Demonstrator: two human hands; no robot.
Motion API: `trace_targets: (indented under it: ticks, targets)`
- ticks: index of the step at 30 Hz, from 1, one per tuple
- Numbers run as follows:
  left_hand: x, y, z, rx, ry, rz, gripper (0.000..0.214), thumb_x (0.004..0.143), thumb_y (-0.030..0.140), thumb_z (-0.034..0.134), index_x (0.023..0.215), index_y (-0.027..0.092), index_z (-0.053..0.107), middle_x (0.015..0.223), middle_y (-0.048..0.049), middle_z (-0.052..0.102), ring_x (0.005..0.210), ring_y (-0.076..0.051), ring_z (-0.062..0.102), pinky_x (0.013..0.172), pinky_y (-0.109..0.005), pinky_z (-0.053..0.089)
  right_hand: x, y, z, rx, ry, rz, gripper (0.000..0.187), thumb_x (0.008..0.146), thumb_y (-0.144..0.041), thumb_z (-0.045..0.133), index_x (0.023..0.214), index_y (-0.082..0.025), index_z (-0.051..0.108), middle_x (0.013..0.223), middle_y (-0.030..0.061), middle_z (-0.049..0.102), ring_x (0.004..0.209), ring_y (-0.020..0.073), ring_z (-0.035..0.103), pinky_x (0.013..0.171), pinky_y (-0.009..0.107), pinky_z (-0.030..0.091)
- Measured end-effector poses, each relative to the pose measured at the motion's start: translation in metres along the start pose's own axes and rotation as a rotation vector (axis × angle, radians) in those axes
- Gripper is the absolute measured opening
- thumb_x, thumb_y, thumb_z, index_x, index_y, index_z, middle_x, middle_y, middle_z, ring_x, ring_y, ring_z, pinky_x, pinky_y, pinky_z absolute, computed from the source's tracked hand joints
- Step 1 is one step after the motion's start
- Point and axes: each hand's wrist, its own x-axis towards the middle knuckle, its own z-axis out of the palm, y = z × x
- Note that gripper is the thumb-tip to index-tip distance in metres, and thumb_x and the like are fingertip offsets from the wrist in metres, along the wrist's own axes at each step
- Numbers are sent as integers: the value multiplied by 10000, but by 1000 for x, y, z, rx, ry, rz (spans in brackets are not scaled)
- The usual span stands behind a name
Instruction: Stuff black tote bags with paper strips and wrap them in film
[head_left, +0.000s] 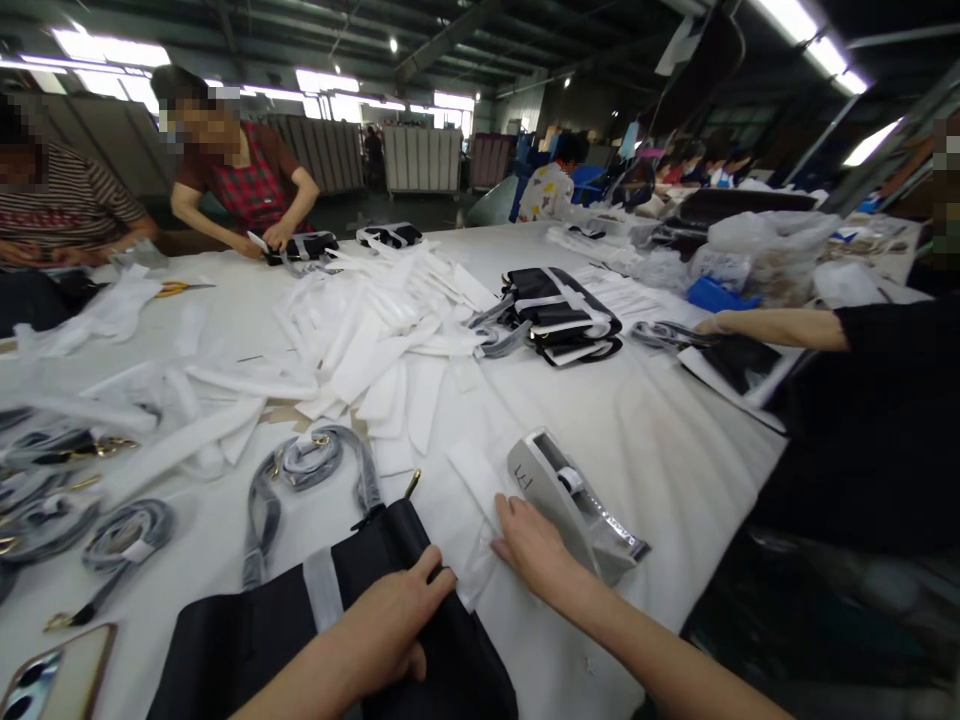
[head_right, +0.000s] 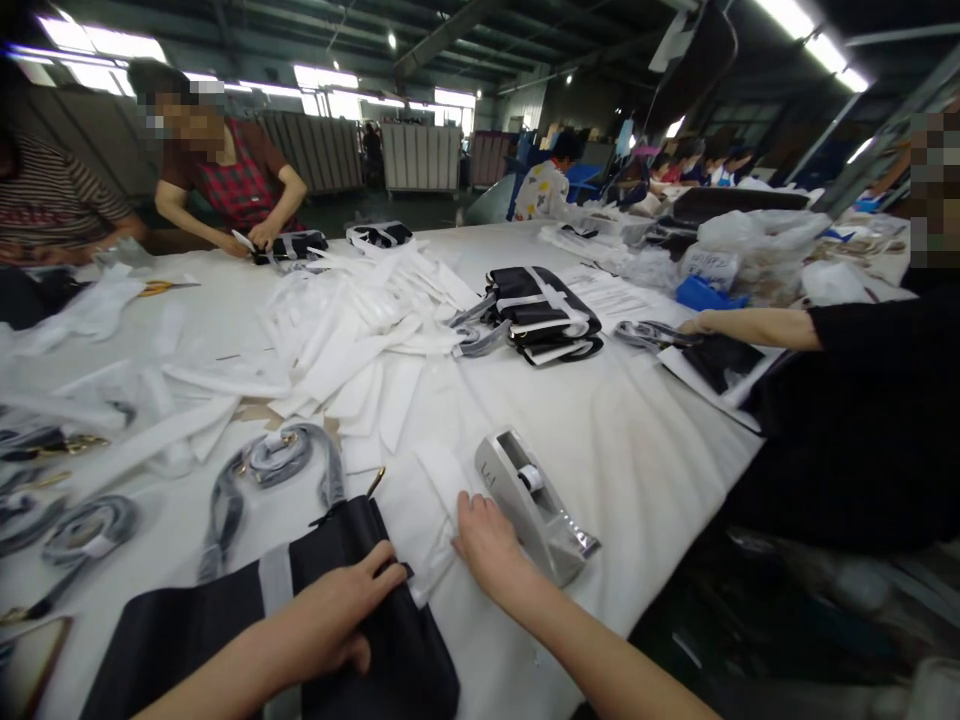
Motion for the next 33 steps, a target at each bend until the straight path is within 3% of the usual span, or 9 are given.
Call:
trace_targets:
  ticks: [4,7,9,12,14,19,23,27,33]
  targets:
    - [0,3,-5,29,-25,3,650,613,44,683,1193,229,453,1307,-65,432,979,-238,650,851,-305,527,5,20,1,148,-25,96,374,812,12,427,1161,-81,521,973,180,664,893,283,647,753,366,495]
    - [1,3,6,102,-42,-40,631,612,12,623,1182,225,452,1330,-81,412,975,-239,637,833,-335,539,-2,26,-8,280,11,146,249,920,-119,345,1096,-133,520,928,123,672,860,233,653,755,329,490]
    - [0,1,17,123,-45,-66,621,631,3,586,1187,242,447,1356,-75,392,1017,-228,615,852,-331,535,-13,18,-12,571,27,151,258,977,-265,292,1120,-160,480,925,87,670,832,202,658,726,303,501]
    - [-4,-3,33,116,-8,-82,603,687,-24,509,1207,273,438,1377,-58,384,1100,-197,571,899,-300,512,-35,-6,-10,1266,-63,119,308,966,-408,334,1134,-175,444,936,64,661,764,186,660,659,293,514]
    - [-6,-5,41,118,12,-86,596,712,-36,470,1216,279,438,1372,-58,394,1114,-189,561,897,-291,513,-46,-23,-3,1446,-138,82,282,930,-411,422,1078,-180,482,914,46,650,757,181,642,654,287,501]
    - [-11,-8,52,121,79,-45,486,753,-26,432,1139,264,494,1260,-42,492,1041,-182,583,864,-277,526,-59,-46,15,973,-151,60,162,876,-313,527,773,-189,545,715,-3,600,682,156,564,635,258,411]
    - [-14,-9,59,153,186,-19,371,811,-7,394,1035,250,541,1138,-39,564,899,-168,613,820,-279,533,-61,-51,16,625,-160,1,172,883,-319,547,771,-190,570,801,42,664,754,189,613,674,271,410]
    - [-15,-6,66,234,262,-24,325,858,28,387,1012,260,555,1094,-42,595,824,-181,624,755,-295,544,-62,-56,9,331,-254,-96,306,961,-320,376,833,-175,614,742,100,697,684,235,666,609,299,416]
    - [-19,8,63,386,363,-75,251,914,110,394,947,277,580,1021,-34,620,717,-169,601,634,-284,512,-58,-58,25,262,-230,-139,401,964,-298,317,757,-161,632,655,127,688,648,225,674,594,283,421]
